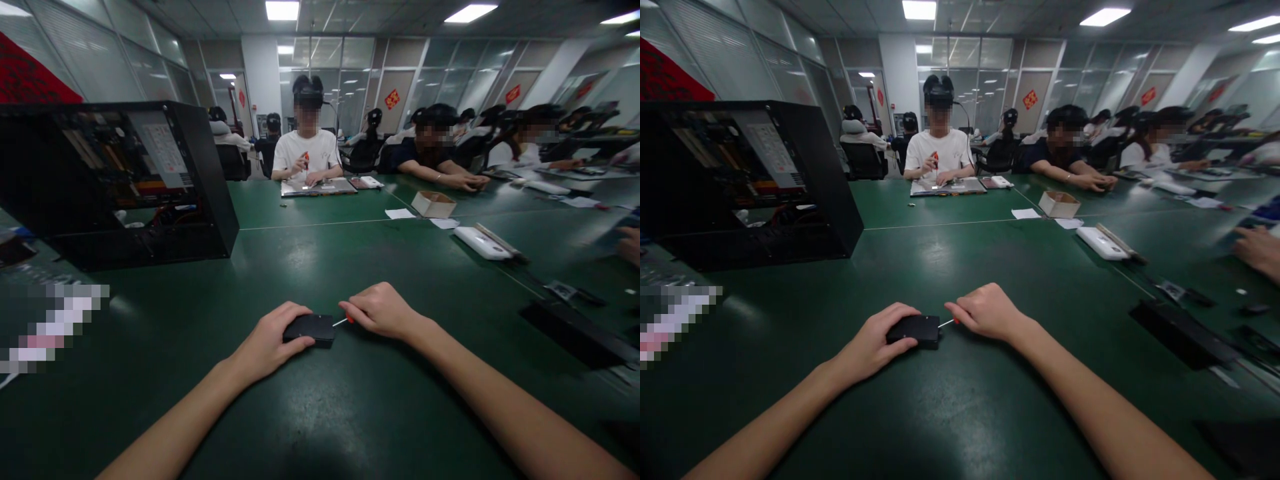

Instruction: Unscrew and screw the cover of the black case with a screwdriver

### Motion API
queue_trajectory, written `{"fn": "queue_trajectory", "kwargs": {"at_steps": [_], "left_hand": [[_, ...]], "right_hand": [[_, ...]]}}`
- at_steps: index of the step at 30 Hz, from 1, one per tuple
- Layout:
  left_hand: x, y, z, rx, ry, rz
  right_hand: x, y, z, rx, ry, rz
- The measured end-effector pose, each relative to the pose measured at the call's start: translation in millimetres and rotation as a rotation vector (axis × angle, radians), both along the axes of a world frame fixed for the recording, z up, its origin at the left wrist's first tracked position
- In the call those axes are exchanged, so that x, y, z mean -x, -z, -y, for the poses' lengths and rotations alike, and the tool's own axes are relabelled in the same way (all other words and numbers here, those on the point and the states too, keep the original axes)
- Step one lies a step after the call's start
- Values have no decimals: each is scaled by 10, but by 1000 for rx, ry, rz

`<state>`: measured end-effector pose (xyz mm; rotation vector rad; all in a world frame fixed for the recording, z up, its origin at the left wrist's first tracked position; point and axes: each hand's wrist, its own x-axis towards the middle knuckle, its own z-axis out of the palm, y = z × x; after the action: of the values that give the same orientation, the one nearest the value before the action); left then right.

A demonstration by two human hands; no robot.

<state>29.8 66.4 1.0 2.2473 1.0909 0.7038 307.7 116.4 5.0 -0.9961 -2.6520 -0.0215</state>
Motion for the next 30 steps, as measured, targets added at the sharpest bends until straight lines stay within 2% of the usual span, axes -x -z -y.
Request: {"fn": "queue_trajectory", "kwargs": {"at_steps": [3, 8, 15, 18, 22, 25, 28, 30], "left_hand": [[0, 8, 2, 2, 5, 2], [2, 24, -3, -2, -3, 13], [8, 14, -21, 3, -46, 77], [1, -2, -22, 3, -71, 77], [-8, -6, -26, -8, -78, 71], [-10, 3, -29, -18, -78, 64], [-7, 3, -23, -17, -77, 53], [-4, -2, -16, -14, -75, 51]], "right_hand": [[75, 32, 24, 31, -10, -27], [-3, 45, -20, 117, -26, -89], [95, 180, -30, 288, -66, -220], [46, 171, -56, 195, -86, -173], [-46, 109, -66, -87, -110, -94], [1, 106, -27, -234, -134, -21], [95, 145, 15, -290, -144, 5], [135, 175, 27, -267, -138, -27]]}}
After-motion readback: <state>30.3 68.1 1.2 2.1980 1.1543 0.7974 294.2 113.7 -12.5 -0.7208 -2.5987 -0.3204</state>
